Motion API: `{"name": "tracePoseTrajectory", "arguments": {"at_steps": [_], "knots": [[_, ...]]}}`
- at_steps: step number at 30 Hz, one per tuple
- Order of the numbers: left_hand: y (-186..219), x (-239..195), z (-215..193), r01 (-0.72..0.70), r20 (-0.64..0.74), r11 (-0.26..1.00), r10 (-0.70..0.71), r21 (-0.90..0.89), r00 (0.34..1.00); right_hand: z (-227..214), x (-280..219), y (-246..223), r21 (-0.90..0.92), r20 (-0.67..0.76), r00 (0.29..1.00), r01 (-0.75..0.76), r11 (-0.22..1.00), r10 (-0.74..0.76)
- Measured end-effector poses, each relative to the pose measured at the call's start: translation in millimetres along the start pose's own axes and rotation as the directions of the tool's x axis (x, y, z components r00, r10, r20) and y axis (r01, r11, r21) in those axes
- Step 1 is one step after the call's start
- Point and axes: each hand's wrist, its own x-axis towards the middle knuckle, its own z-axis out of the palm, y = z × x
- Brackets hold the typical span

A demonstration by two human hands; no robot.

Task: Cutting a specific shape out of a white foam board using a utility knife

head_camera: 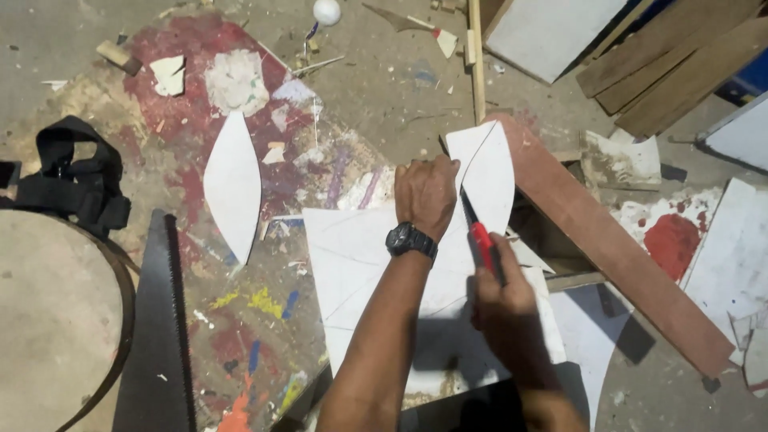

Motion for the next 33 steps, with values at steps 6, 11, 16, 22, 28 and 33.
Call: {"name": "tracePoseTrajectory", "arguments": {"at_steps": [6, 11, 16, 22, 28, 33], "knots": [[-1, 1, 2, -0.021, 0.014, 1.0, 0.021, 0.012, 1.0, 7, 9, 36, -0.014, -0.026, 0.994, 0.102, 0.995, -0.102], [-7, 1, -3, -0.04, -0.018, 0.999, 0.04, -0.005, 0.999, 24, 25, 65, -0.392, 0.076, 0.837, 0.524, 0.756, -0.542], [-4, -5, 1, -0.084, -0.095, 0.996, 0.086, 0.028, 0.992, 9, 7, -9, -0.043, 0.044, 0.982, -0.184, 0.982, 0.186], [-2, 0, -4, -0.01, 0.097, 0.995, 0.001, 0.101, 0.995, -1, 15, -3, -0.134, 0.089, 0.994, -0.043, 0.99, 0.056], [4, -12, -11, -0.116, -0.041, 0.993, 0.117, 0.029, 0.992, -3, 18, 40, -0.204, 0.082, 0.996, 0.05, 0.978, -0.034], [7, -17, -7, -0.141, -0.018, 0.987, 0.142, 0.071, 0.99, 3, 17, 61, -0.184, 0.033, 0.988, 0.151, 0.971, -0.148]]}}
